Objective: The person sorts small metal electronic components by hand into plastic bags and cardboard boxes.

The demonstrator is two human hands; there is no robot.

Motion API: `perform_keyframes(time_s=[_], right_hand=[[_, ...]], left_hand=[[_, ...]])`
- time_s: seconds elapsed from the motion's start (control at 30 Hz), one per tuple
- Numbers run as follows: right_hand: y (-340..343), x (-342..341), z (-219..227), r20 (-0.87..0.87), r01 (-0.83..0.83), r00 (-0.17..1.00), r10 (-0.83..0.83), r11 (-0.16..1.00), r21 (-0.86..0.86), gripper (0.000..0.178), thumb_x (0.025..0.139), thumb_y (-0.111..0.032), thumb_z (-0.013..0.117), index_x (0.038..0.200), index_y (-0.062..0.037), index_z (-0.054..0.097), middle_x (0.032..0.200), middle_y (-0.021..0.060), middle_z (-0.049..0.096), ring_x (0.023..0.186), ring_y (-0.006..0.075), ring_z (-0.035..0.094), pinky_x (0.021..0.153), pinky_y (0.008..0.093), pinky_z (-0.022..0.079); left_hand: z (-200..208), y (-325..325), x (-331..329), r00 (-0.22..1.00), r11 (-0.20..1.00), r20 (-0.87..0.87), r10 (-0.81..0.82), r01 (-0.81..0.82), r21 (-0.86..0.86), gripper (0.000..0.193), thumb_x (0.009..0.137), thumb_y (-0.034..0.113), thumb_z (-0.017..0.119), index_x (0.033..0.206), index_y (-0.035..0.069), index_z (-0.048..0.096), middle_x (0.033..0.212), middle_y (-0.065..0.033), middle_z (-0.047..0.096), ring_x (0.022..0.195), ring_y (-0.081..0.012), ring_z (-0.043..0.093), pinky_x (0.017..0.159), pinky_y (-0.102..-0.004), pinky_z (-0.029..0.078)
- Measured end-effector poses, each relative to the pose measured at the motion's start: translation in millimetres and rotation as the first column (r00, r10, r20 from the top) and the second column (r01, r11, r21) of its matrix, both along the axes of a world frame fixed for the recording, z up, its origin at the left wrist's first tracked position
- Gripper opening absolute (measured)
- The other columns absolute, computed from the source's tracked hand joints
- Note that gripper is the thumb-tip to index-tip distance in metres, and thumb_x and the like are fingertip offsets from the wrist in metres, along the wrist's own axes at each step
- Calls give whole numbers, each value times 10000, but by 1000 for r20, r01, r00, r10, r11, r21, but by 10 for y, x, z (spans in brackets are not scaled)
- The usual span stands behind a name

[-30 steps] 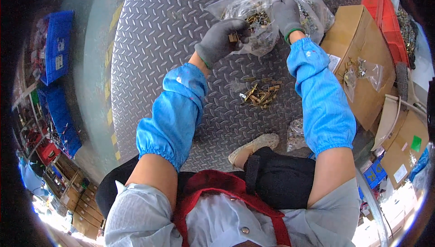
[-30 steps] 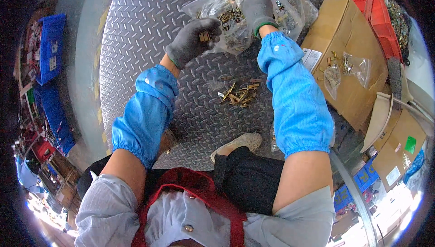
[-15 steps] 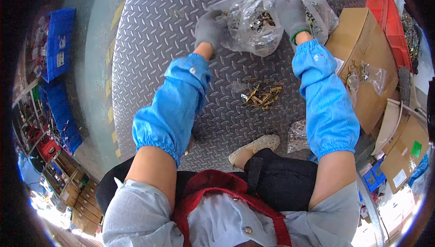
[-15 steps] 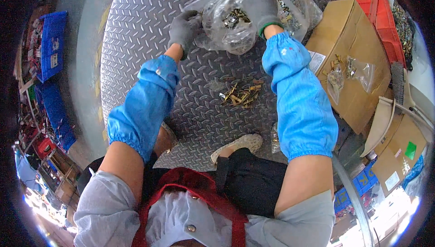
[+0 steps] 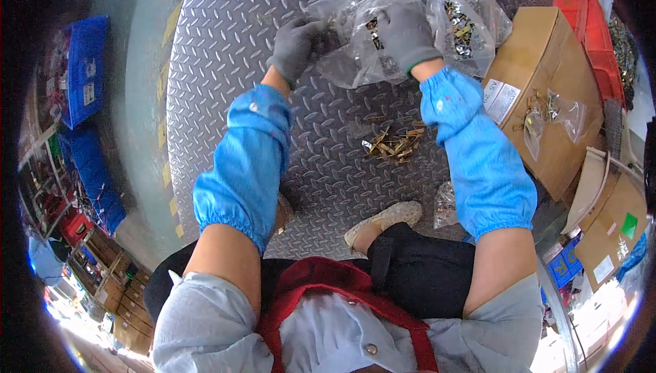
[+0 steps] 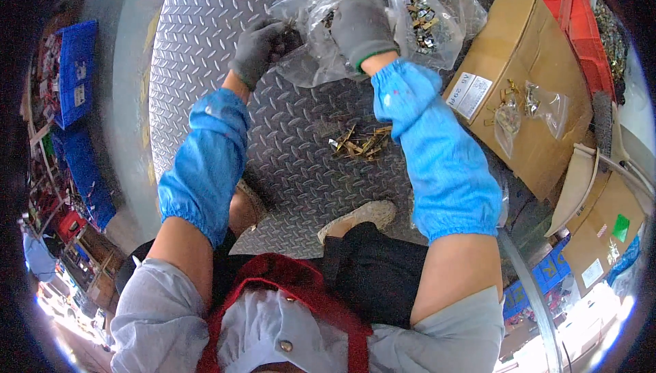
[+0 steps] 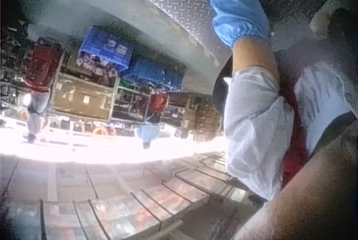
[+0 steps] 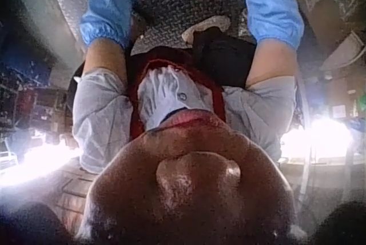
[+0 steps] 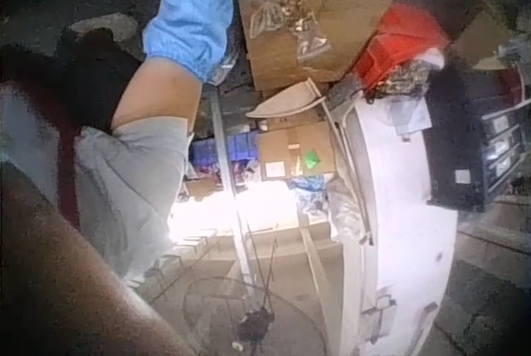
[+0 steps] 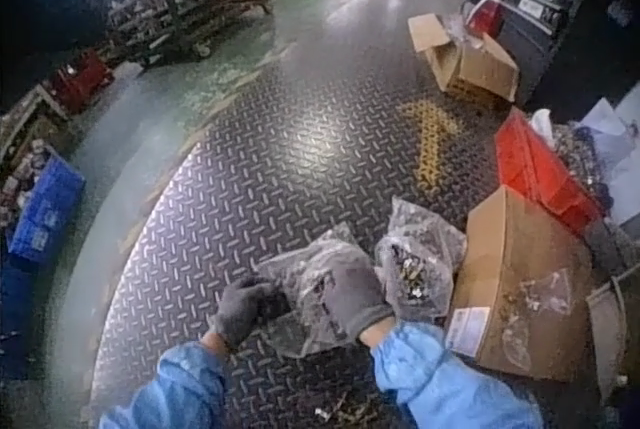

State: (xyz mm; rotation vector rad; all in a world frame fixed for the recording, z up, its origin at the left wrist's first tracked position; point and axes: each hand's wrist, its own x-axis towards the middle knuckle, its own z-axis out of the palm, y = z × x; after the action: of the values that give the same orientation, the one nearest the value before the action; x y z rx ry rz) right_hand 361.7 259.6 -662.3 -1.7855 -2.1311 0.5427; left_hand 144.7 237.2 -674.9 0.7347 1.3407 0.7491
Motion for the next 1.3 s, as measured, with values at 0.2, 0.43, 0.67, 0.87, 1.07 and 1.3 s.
perform_keyframes(time_s=[0.2,0.43,0.67,0.87,1.07,1.3], right_hand=[[294,-150,-142,172,52,983,-61,997,54,252,636,-230,634,761,-12,657,852,247,613,793,390,600,753,448,479],[257,-137,-147,136,105,987,-89,987,-118,300,700,-217,601,889,13,641,899,251,607,862,394,588,773,428,471],[42,302,501,-538,50,803,-255,929,-366,272,847,-268,558,1018,-76,649,852,79,649,755,169,603,701,308,488],[-169,274,947,-672,-181,680,-293,821,-541,293,872,-274,575,1040,-41,632,778,13,620,642,60,529,590,217,454],[-110,262,666,-355,-74,934,26,990,-122,277,788,-220,572,1007,-52,600,921,167,619,834,325,603,747,392,475],[-320,231,312,120,131,987,-107,968,-214,381,715,-125,639,1083,-52,577,1076,204,576,1012,366,535,866,424,438]], left_hand=[[-123,-317,-278,761,986,633,143,-54,-158,231,807,174,556,985,30,586,811,-10,564,696,-98,494,503,-208,382],[208,-318,-63,551,929,749,369,-239,-281,202,692,75,510,879,22,565,851,-120,568,789,-245,536,638,-327,470],[418,-119,261,392,980,904,169,33,-197,224,787,202,541,937,36,561,942,-123,555,861,-258,538,637,-299,469],[372,-123,445,486,941,852,196,152,-303,399,898,397,489,1007,20,561,974,-149,599,888,-272,586,643,-320,490],[429,-197,496,527,935,825,202,148,-323,360,911,362,487,1026,24,538,939,-129,587,842,-240,575,595,-280,483],[445,-122,263,506,960,824,254,-28,-278,293,921,313,483,957,26,532,827,-88,553,739,-194,532,550,-246,465]])
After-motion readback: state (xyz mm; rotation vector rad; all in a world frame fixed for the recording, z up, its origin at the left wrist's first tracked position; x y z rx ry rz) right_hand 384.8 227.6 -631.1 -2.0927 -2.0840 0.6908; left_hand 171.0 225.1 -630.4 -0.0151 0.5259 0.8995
